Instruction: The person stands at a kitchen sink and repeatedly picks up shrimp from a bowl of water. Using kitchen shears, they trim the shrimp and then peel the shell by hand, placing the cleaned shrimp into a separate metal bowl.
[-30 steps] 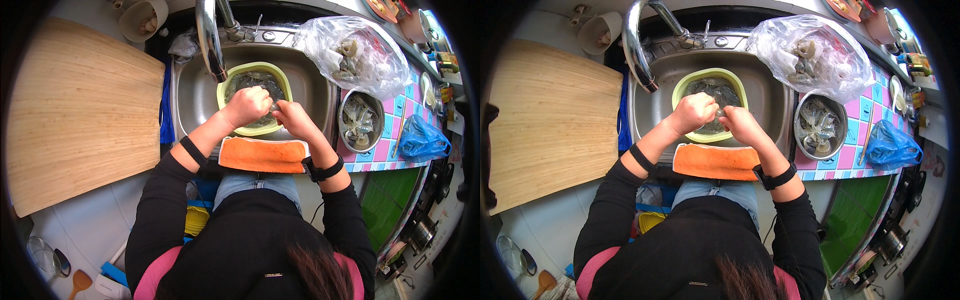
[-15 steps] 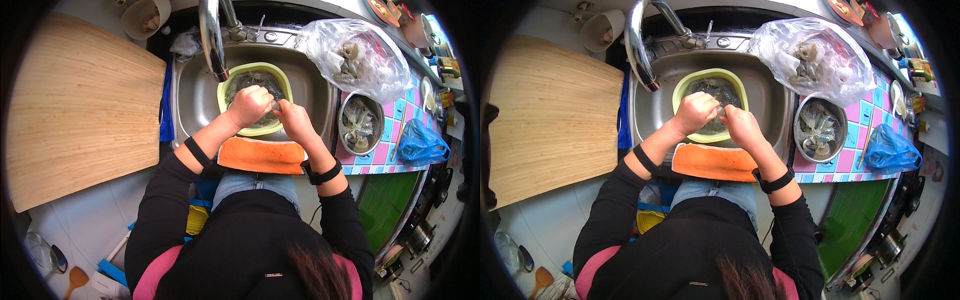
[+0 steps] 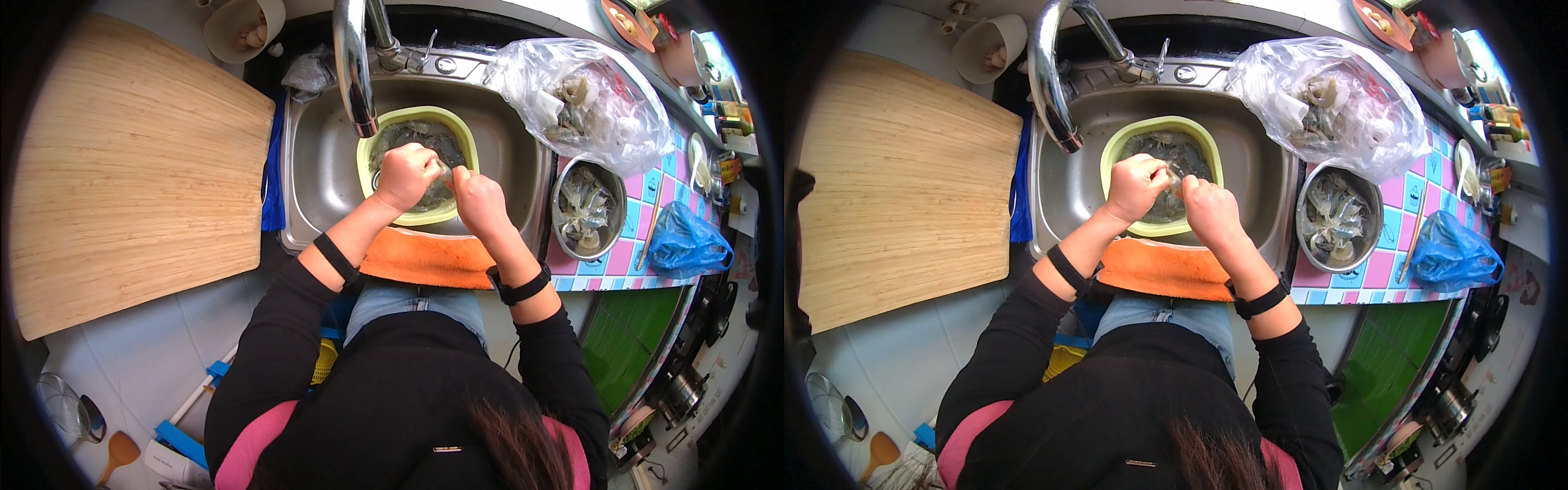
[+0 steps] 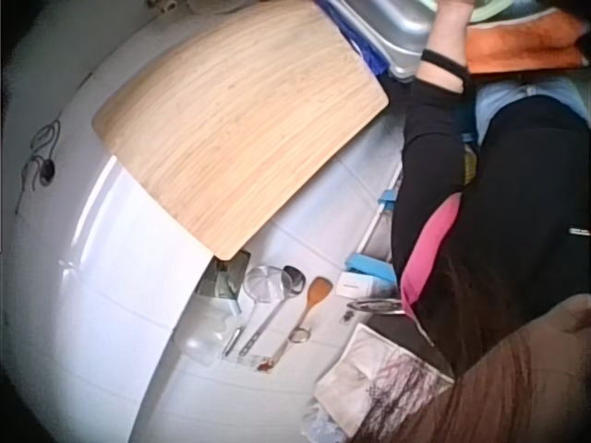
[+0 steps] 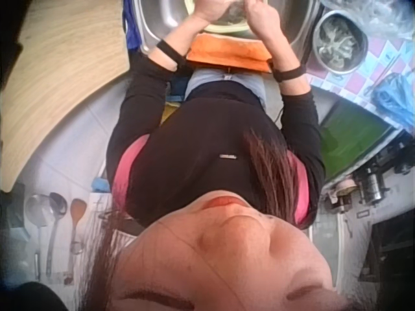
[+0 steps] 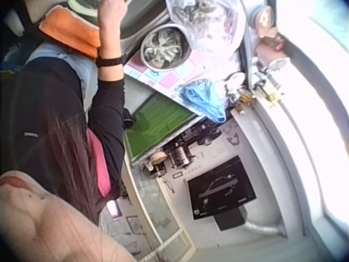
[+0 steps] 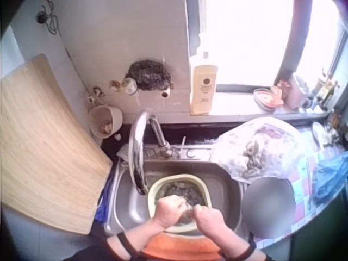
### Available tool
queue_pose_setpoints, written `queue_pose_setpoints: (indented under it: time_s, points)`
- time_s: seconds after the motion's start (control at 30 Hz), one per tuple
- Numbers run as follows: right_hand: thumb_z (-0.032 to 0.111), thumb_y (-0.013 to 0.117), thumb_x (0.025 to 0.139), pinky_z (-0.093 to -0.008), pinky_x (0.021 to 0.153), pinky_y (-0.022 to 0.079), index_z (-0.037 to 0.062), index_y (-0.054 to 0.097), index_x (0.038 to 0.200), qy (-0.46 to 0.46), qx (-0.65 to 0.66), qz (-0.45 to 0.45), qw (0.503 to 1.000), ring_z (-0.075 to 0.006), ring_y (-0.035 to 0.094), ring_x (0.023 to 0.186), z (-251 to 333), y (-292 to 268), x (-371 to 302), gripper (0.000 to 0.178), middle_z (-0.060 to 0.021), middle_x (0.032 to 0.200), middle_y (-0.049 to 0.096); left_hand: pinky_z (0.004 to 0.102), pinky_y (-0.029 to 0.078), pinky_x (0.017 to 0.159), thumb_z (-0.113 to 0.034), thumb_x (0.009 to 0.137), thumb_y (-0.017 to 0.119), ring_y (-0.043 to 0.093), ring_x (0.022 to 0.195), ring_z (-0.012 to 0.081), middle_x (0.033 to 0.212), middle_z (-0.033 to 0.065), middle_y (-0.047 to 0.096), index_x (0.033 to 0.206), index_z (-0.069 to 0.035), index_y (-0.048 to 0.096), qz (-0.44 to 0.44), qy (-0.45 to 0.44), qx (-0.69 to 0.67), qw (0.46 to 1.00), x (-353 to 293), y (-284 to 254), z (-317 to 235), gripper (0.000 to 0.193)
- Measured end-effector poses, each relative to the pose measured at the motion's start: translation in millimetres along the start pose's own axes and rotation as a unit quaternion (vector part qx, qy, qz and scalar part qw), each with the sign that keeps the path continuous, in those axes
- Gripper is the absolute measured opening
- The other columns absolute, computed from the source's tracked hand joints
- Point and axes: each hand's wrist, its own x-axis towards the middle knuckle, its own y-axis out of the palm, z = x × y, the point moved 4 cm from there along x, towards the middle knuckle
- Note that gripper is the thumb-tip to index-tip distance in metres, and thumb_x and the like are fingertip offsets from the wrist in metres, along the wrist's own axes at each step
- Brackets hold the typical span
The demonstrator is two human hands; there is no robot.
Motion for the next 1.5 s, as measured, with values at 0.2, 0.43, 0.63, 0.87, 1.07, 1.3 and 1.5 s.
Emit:
queue_pose_setpoints:
  time_s: [0.2,0.43,0.63,0.87,1.07,1.3,1.5]
  points:
    - [0.016,0.058,0.080,-0.0400,0.050,0.045,0.0039,0.043,0.072,0.021,0.009,0.007,1.000,-0.0312,0.057,0.058,-5,7,-4,0.021,-0.0147,0.062,0.055,0.0245,0.045,0.048,-0.002,0.070,0.057,0.056,0.050,0.0132,0.060,0.0079,0.059,0.070,0.001,0.065,-0.012,-0.122,-0.090,0.988,-3,5,18,0.008]
    - [0.016,0.058,0.081,-0.0412,0.052,0.045,0.0035,0.044,0.073,0.032,0.010,0.025,0.999,-0.0328,0.057,0.058,-11,16,-6,0.021,-0.0155,0.062,0.055,0.0211,0.046,0.048,-0.002,0.076,0.055,0.055,0.049,0.0073,0.059,0.0045,0.060,0.070,0.003,0.064,0.024,-0.308,-0.249,0.918,-12,16,36,0.012]
    - [0.019,0.055,0.083,-0.0404,0.053,0.047,0.0037,0.046,0.073,0.049,-0.014,0.055,0.997,-0.0318,0.059,0.060,-20,22,-11,0.020,-0.0148,0.064,0.058,0.0223,0.044,0.045,-0.002,0.074,0.055,0.053,0.046,0.0087,0.055,0.0039,0.057,0.069,0.003,0.064,-0.010,-0.380,-0.308,0.872,-15,16,58,0.011]
    - [0.018,0.057,0.081,-0.0427,0.054,0.047,0.0029,0.046,0.073,0.080,0.005,0.059,0.995,-0.0335,0.060,0.062,-34,25,-16,0.020,-0.0174,0.065,0.058,0.0204,0.045,0.049,-0.005,0.079,0.056,0.053,0.050,0.0068,0.060,0.0035,0.059,0.076,0.003,0.064,0.096,-0.320,-0.224,0.916,10,4,51,0.013]
    - [0.015,0.057,0.081,-0.0460,0.058,0.045,0.0009,0.045,0.077,0.123,0.062,0.057,0.989,-0.0387,0.057,0.066,-41,16,-19,0.019,-0.0201,0.069,0.058,0.0263,0.048,0.057,-0.008,0.081,0.055,0.060,0.058,0.0123,0.068,0.0097,0.063,0.090,0.001,0.064,0.112,0.037,-0.159,0.980,116,45,-46,0.016]
    - [0.011,0.055,0.083,-0.0455,0.062,0.043,0.0002,0.048,0.092,0.151,0.180,-0.036,0.971,-0.0402,0.054,0.075,-68,-1,-14,0.016,-0.0216,0.079,0.056,0.0300,0.039,0.093,0.000,0.085,0.047,0.052,0.111,0.0220,0.121,0.0144,0.054,0.129,-0.003,0.041,0.204,-0.008,-0.262,0.943,128,72,-39,0.045]
    - [0.010,0.054,0.084,-0.0418,0.060,0.044,-0.0012,0.050,0.090,0.221,0.233,-0.054,0.946,-0.0365,0.057,0.068,-83,1,-9,0.013,-0.0200,0.073,0.057,0.0309,0.041,0.089,-0.003,0.085,0.048,0.055,0.103,0.0274,0.116,0.0178,0.055,0.126,-0.009,0.047,0.247,0.101,-0.192,0.945,135,100,-55,0.041]
